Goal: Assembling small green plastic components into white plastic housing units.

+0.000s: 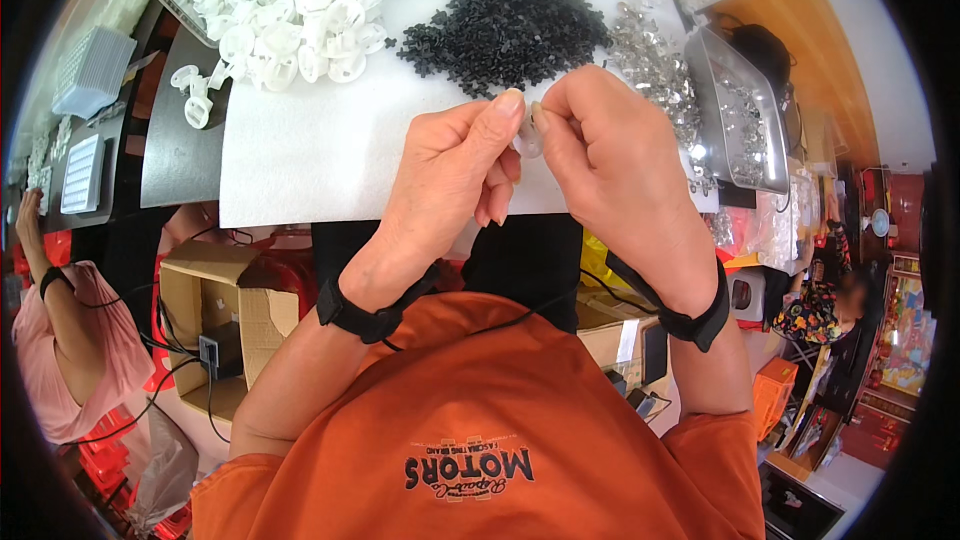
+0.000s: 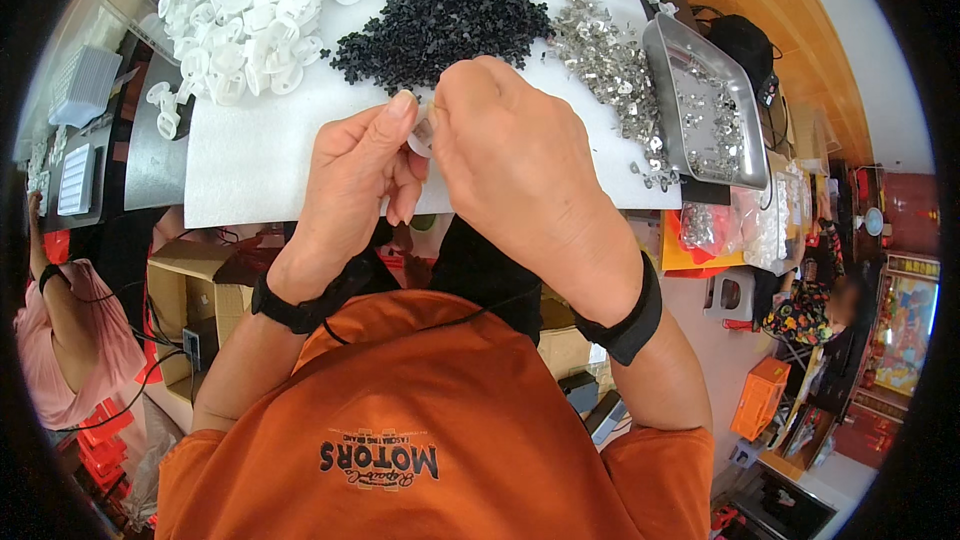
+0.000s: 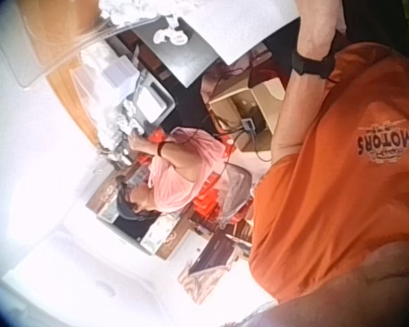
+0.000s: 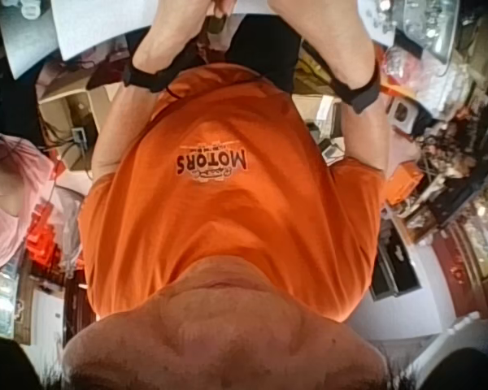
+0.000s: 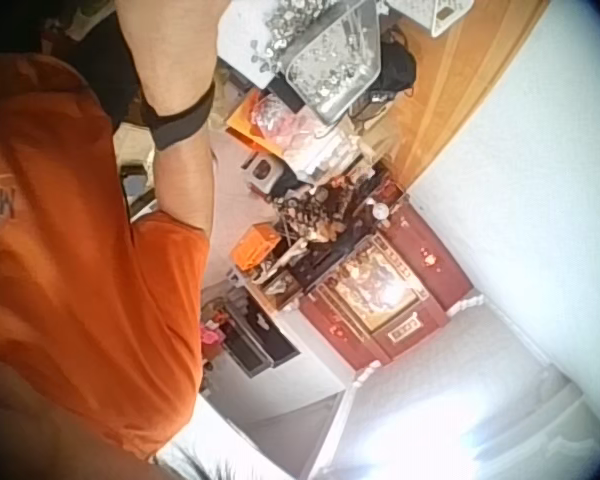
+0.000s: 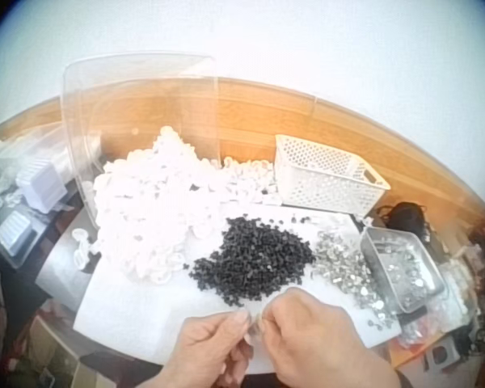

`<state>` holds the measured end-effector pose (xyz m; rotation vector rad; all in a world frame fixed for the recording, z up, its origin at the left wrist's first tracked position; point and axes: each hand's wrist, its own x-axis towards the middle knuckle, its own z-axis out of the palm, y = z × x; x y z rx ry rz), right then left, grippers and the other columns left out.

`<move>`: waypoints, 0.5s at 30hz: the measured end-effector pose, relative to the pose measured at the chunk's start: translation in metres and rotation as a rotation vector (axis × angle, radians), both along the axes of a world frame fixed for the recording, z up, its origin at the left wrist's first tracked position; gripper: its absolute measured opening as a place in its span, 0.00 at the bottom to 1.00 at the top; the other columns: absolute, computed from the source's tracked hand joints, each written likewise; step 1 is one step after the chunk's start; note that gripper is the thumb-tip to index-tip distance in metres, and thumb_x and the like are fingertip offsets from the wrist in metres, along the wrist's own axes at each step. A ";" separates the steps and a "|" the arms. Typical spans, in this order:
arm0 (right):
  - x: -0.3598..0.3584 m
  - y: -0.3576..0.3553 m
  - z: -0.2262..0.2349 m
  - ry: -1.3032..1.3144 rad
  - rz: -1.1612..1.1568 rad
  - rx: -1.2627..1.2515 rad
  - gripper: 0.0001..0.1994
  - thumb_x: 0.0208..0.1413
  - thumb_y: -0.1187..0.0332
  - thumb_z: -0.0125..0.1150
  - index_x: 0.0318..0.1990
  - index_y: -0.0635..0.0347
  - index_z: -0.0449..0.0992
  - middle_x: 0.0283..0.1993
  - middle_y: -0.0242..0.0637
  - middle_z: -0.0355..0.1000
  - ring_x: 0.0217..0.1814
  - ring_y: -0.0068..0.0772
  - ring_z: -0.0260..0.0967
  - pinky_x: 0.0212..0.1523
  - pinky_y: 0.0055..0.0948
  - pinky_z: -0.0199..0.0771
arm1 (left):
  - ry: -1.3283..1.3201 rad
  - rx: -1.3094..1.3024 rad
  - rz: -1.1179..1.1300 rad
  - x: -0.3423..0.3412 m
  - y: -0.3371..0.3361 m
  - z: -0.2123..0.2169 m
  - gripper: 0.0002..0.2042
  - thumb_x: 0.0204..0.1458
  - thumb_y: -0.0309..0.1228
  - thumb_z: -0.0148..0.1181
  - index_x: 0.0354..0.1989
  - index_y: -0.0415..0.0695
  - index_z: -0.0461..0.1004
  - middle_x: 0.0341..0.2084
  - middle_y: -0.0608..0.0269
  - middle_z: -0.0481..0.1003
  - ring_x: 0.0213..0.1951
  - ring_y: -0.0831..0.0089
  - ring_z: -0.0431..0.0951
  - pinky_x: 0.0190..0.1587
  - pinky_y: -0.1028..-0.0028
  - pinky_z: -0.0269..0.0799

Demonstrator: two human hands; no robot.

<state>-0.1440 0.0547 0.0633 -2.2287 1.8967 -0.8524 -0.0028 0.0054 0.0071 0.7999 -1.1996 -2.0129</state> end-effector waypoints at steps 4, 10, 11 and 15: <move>0.002 0.000 0.001 0.110 0.010 -0.020 0.05 0.46 0.76 0.54 0.28 0.63 0.64 0.27 0.45 0.66 0.25 0.51 0.68 0.24 0.40 0.69 | -0.022 0.003 -0.009 0.000 -0.001 0.002 0.22 0.59 0.47 0.49 0.23 0.39 0.71 0.14 0.66 0.67 0.11 0.83 0.66 0.12 0.83 0.57; 0.004 0.001 -0.001 0.181 0.012 -0.072 0.06 0.44 0.77 0.56 0.27 0.63 0.63 0.25 0.44 0.64 0.23 0.48 0.67 0.22 0.39 0.68 | -0.028 -0.013 -0.025 0.000 -0.001 0.002 0.22 0.59 0.47 0.47 0.24 0.39 0.71 0.14 0.67 0.66 0.11 0.83 0.65 0.12 0.83 0.57; 0.004 0.001 -0.001 0.162 0.007 -0.048 0.06 0.44 0.77 0.55 0.27 0.63 0.63 0.26 0.43 0.64 0.23 0.48 0.67 0.22 0.39 0.68 | -0.029 -0.019 -0.029 0.001 -0.001 0.002 0.22 0.60 0.47 0.47 0.24 0.39 0.71 0.14 0.67 0.66 0.11 0.83 0.65 0.13 0.83 0.57; 0.000 0.000 -0.006 0.009 0.030 -0.039 0.05 0.48 0.76 0.56 0.29 0.63 0.65 0.26 0.44 0.65 0.25 0.46 0.67 0.24 0.36 0.68 | -0.037 -0.028 -0.045 0.002 -0.001 0.001 0.22 0.60 0.47 0.46 0.25 0.39 0.71 0.14 0.67 0.66 0.11 0.83 0.65 0.13 0.83 0.56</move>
